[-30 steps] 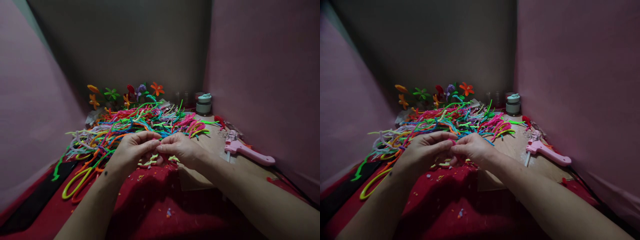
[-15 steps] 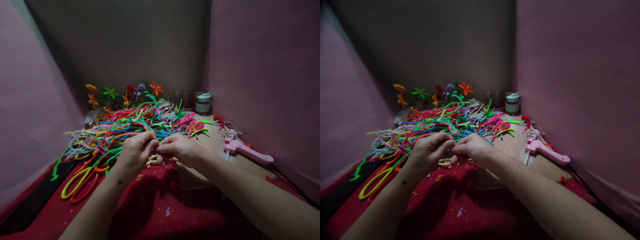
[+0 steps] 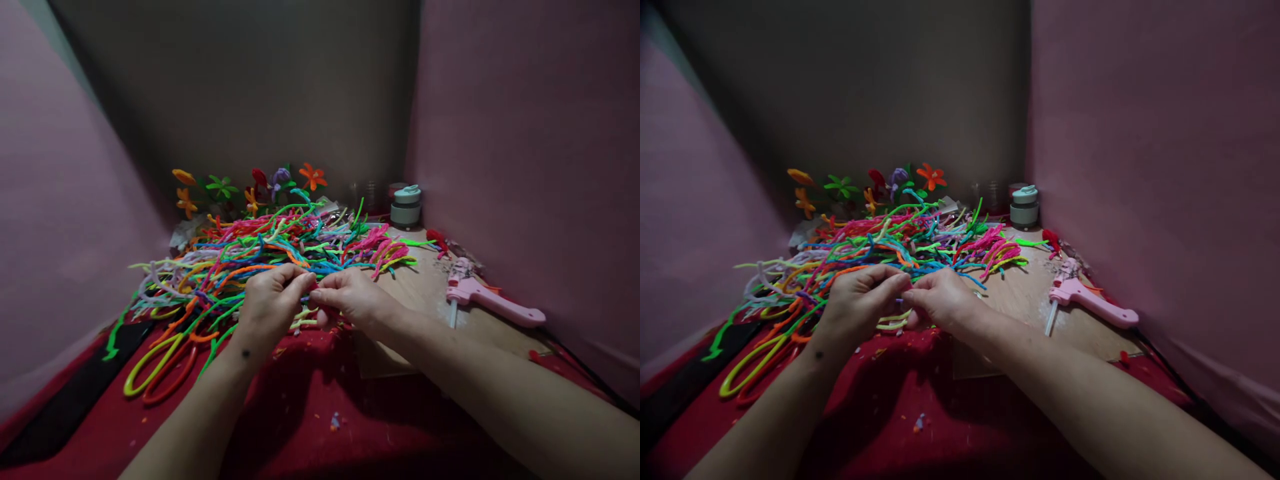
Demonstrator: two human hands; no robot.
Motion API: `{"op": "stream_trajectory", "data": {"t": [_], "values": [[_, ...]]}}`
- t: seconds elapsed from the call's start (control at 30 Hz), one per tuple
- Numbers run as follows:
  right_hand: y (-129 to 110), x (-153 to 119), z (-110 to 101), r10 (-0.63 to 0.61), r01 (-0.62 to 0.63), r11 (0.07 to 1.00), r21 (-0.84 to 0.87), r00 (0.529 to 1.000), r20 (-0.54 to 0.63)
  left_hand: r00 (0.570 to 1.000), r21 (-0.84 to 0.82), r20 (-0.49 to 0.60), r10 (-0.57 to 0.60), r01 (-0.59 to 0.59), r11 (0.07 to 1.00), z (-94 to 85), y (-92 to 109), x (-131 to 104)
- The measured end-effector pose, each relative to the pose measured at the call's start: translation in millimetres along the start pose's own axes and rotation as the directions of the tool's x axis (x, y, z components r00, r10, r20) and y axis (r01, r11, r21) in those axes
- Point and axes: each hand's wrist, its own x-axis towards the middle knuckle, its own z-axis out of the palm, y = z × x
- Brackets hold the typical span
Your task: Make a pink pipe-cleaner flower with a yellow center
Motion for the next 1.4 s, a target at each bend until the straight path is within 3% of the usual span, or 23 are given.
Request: {"op": "stream_trajectory", "data": {"t": [0.1,0.23,0.37,0.43,0.57,0.77,0.87,0.93,1.03,1.2,1.3,1.4], "values": [[1,0,-2,0.003,-0.003,1.0,-0.005,0.999,0.043,0.989,-0.069,0.141,-0.046,0.056,0.996,-2.8,-2,4],[7,3,-4,0.001,-0.009,0.995,0.095,0.997,0.08,0.981,-0.062,0.189,-0.044,0.056,0.996,-5.6,-2,6],[8,3,-3,-0.018,0.014,0.995,0.101,0.999,0.037,0.96,-0.125,0.262,-0.103,0.139,0.982,-9.7,3,4],[6,3,-3,-0.019,0.017,0.998,0.067,0.999,0.03,0.959,-0.113,0.267,-0.091,0.125,0.986,-12.8,5,3],[4,1,-4,-0.007,0.003,0.997,0.078,0.998,0.055,0.975,0.001,0.221,0.018,-0.019,1.0,-18.0,5,2],[7,3,-11,-0.012,-0.017,0.978,0.21,0.991,0.136,0.941,-0.196,0.334,-0.057,0.128,0.972,-22.0,10,3],[9,3,-9,-0.025,-0.007,0.977,0.215,0.989,0.146,0.94,-0.143,0.331,-0.086,0.14,0.98,-22.6,10,4],[9,3,-8,-0.02,-0.004,0.982,0.188,0.992,0.125,0.946,-0.054,0.32,-0.051,0.072,0.996,-22.2,9,4],[9,3,-7,-0.002,-0.013,0.989,0.148,0.995,0.104,0.953,0.12,0.289,0.095,-0.134,0.984,-21.8,6,3],[9,2,-5,-0.018,0.008,0.995,0.096,0.994,0.11,0.89,0.366,0.323,0.323,-0.432,0.824,-23.3,2,5],[8,2,-4,-0.016,0.008,0.997,0.078,0.994,0.109,0.871,0.349,0.356,0.338,-0.459,0.817,-24.2,2,5],[8,2,-5,-0.014,0.003,0.993,0.114,0.995,0.1,0.898,0.183,0.361,0.25,-0.331,0.926,-24.3,4,3]]}}
